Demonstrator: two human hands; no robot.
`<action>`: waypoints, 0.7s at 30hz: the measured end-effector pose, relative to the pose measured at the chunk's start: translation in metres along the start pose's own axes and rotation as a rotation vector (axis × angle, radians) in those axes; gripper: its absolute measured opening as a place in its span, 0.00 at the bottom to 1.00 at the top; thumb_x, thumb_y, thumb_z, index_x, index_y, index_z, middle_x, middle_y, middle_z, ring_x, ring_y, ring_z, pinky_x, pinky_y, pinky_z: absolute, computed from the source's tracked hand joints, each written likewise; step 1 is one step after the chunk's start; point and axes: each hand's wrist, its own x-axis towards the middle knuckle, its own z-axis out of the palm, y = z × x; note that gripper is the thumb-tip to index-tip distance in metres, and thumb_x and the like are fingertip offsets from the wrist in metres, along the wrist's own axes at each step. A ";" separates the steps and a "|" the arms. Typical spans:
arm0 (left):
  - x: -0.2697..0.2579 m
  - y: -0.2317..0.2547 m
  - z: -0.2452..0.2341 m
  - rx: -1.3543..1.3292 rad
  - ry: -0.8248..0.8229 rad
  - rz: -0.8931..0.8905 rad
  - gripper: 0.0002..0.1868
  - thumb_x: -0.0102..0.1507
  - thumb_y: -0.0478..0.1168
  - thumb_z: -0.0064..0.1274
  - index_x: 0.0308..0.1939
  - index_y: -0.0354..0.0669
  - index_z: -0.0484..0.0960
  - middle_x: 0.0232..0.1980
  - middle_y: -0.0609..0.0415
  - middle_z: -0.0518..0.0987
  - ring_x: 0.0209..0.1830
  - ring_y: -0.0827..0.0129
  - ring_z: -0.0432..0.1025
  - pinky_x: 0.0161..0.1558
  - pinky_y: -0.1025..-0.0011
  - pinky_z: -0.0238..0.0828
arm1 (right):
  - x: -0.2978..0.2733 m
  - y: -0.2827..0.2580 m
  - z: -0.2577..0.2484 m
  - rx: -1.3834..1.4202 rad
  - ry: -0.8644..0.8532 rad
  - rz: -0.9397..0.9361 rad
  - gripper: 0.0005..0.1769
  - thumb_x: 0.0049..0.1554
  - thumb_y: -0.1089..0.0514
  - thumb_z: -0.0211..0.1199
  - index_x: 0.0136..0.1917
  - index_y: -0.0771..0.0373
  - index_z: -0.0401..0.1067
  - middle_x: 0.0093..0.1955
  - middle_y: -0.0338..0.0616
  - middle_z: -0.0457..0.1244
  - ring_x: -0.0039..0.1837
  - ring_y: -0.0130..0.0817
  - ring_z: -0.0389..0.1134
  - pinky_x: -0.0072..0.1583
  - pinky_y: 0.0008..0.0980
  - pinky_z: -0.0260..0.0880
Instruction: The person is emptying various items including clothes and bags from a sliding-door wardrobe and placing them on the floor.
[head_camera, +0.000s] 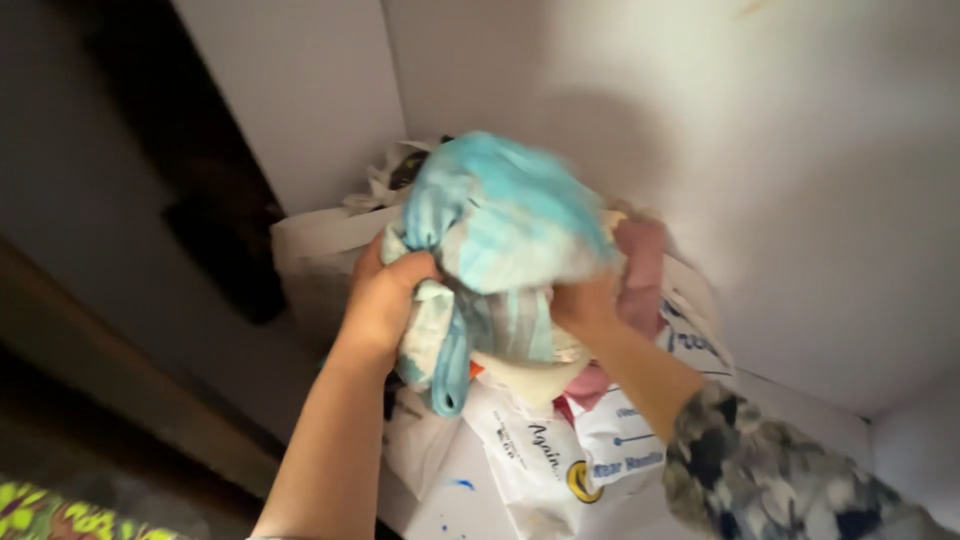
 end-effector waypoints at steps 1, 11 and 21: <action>0.003 -0.006 -0.006 0.005 0.015 0.002 0.29 0.51 0.36 0.52 0.58 0.40 0.79 0.48 0.49 0.83 0.44 0.60 0.77 0.47 0.63 0.75 | 0.005 0.017 0.011 -0.050 -0.018 0.060 0.31 0.54 0.53 0.67 0.67 0.67 0.64 0.66 0.53 0.60 0.67 0.47 0.61 0.68 0.45 0.62; -0.006 -0.090 -0.068 0.472 0.427 0.007 0.33 0.48 0.44 0.59 0.58 0.41 0.80 0.52 0.45 0.84 0.52 0.57 0.78 0.53 0.64 0.72 | 0.048 0.017 0.069 -0.367 -0.115 0.571 0.63 0.44 0.33 0.78 0.78 0.57 0.46 0.78 0.55 0.48 0.79 0.56 0.49 0.74 0.52 0.52; -0.009 -0.139 -0.078 0.304 0.410 -0.065 0.39 0.46 0.45 0.63 0.62 0.44 0.76 0.55 0.48 0.83 0.52 0.58 0.78 0.53 0.65 0.73 | 0.042 0.062 0.086 0.266 -0.261 0.785 0.21 0.47 0.56 0.69 0.52 0.67 0.73 0.45 0.56 0.64 0.50 0.54 0.63 0.54 0.50 0.62</action>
